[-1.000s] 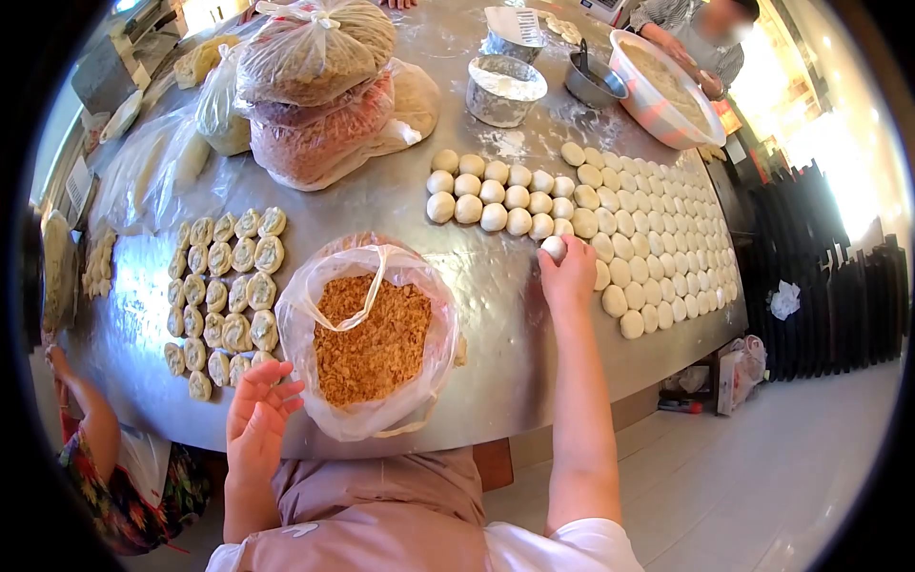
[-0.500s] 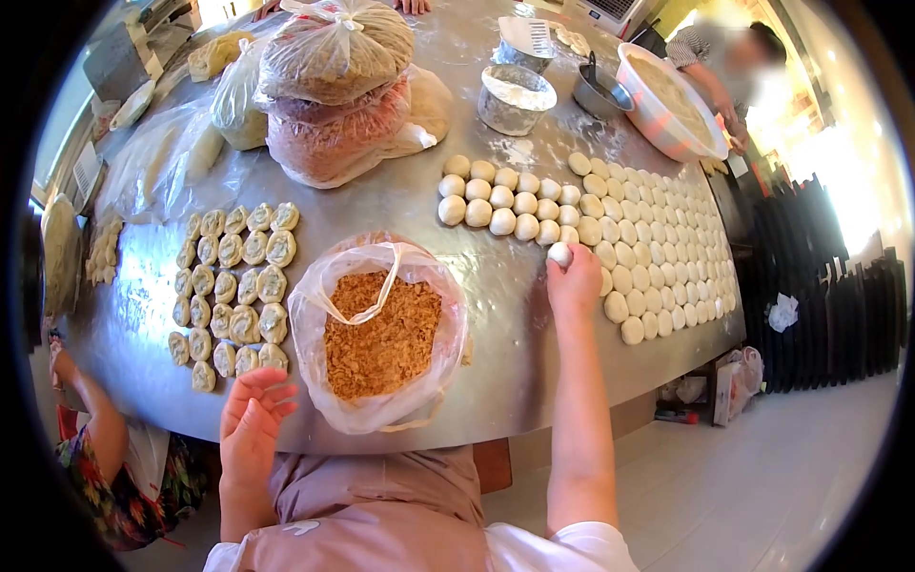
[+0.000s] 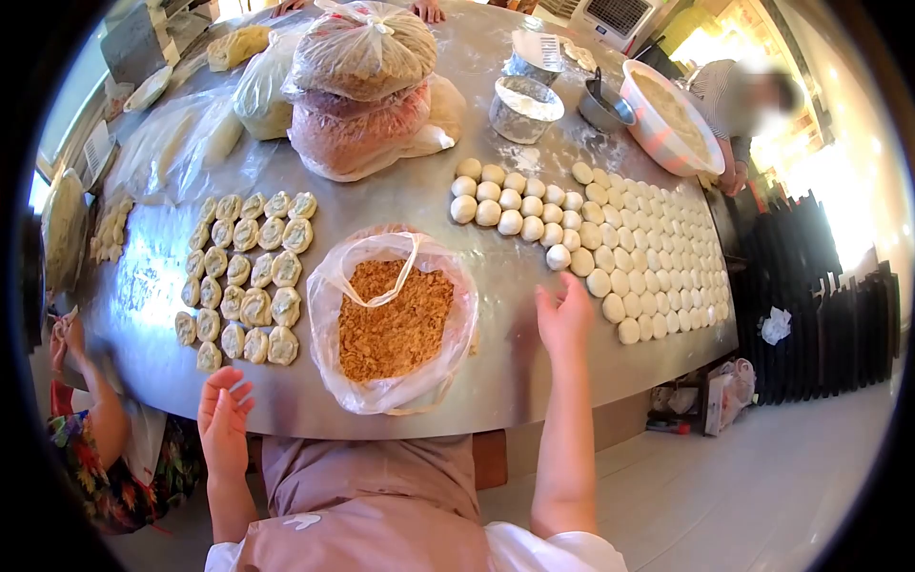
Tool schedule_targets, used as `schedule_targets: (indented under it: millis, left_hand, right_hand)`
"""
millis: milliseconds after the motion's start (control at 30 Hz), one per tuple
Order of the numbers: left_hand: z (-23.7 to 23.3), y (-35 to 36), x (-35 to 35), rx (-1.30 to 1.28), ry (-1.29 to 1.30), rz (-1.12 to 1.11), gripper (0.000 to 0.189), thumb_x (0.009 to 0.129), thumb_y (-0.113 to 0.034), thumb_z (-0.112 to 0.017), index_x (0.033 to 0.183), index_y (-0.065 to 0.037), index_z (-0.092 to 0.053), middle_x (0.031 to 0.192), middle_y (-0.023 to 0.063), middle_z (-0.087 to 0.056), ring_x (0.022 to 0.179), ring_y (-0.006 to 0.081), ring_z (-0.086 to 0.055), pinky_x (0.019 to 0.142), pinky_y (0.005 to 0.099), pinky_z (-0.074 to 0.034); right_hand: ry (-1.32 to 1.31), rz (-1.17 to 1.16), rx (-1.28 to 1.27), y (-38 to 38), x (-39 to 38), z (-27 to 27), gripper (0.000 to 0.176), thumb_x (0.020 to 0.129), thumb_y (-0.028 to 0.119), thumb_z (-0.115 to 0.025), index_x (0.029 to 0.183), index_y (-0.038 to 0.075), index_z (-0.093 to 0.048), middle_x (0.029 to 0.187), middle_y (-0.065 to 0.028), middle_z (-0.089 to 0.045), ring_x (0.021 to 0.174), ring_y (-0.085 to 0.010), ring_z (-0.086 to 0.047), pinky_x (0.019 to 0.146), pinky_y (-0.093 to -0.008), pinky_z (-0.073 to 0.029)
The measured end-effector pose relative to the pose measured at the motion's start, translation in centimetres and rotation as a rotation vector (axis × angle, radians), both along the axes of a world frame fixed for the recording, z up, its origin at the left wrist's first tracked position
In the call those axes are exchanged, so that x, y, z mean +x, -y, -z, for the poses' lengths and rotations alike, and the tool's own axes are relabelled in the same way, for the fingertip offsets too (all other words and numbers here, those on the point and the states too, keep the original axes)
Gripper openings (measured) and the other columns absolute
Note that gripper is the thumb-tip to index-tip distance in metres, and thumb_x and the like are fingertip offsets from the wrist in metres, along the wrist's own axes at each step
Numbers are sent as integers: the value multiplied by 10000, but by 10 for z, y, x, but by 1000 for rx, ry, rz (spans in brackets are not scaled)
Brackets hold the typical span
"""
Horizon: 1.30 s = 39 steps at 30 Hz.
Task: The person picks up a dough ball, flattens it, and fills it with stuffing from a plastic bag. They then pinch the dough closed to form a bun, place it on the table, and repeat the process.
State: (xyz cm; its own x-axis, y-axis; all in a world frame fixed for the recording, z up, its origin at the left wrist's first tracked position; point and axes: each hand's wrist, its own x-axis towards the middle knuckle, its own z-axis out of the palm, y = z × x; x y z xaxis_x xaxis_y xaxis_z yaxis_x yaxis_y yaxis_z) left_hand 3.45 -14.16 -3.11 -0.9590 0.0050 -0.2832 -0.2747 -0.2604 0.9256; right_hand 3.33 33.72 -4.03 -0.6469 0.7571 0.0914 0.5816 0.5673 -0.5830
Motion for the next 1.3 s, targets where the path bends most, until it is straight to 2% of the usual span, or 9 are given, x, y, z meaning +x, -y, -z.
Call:
schedule_targets:
  millis: [233,333,433,567,667,900,1000,1100,1300]
  left_hand:
    - [47,30,-1,-789,-53,-292,346,900,-152,-645,1214,-29,-564,1056,71,-590,846,131,-561,694,267,-492]
    - [36,16,-2,-1038,-105,-76,398,855,-220,-685,1150,20,-568,1051,168,-574,882,269,-599,768,365,-508]
    - [33,3,-7,-1109,-133,-163,499,850,-254,-690,1199,42,-491,1136,225,-519,1040,379,-532,865,422,-470]
    - [41,24,-27,-1323,-169,-380,516,858,-270,-688,1191,68,-483,1167,243,-502,1076,407,-503,930,452,-426]
    - [57,43,-43,-1394,-106,-289,475,856,-268,-692,1181,43,-538,1157,238,-536,1070,390,-512,924,466,-420]
    - [50,23,-41,-1006,-62,-220,324,813,-148,-740,1000,-8,-515,1006,151,-616,930,298,-604,766,389,-484]
    - [48,20,-34,-630,-24,-233,297,866,-111,-682,1106,0,-547,964,88,-625,922,186,-615,723,324,-511]
    - [7,-7,-25,300,124,-128,283,897,-47,-613,1166,4,-543,1022,73,-620,947,159,-610,774,296,-514]
    - [-32,-84,-29,723,326,354,258,954,-89,-556,1190,13,-536,1101,101,-603,957,189,-613,861,309,-515]
  right_hand:
    - [-203,-505,-270,77,8,-52,149,861,76,-692,998,23,-662,815,-65,-680,734,-118,-628,662,-273,-507]
    - [40,-938,-227,127,-4,-83,148,843,85,-694,965,7,-661,868,-90,-681,771,-178,-648,681,-302,-508]
    - [117,-1111,-55,161,-24,-75,199,829,111,-689,985,-7,-653,939,-118,-672,839,-263,-652,740,-349,-516]
    - [82,-1026,463,162,-48,-25,379,829,168,-687,1127,-43,-586,1156,-221,-581,1080,-363,-557,924,-430,-469]
    - [236,-1016,388,188,-67,-24,522,831,212,-690,1229,-73,-508,1261,-266,-521,1184,-395,-493,995,-453,-428]
    - [394,-1190,96,177,-40,-34,502,826,271,-678,1240,8,-569,1214,-221,-570,1130,-377,-538,990,-428,-442]
    - [558,-1171,206,169,-37,-52,444,812,259,-692,1191,43,-609,1184,-191,-593,1097,-373,-566,953,-415,-466]
    - [587,-1178,113,172,-39,-51,414,792,237,-711,1155,59,-627,1117,-179,-619,1048,-369,-589,918,-415,-477]
    - [519,-1215,70,163,-45,-35,332,761,198,-727,1046,40,-666,965,-184,-667,893,-353,-641,800,-398,-511]
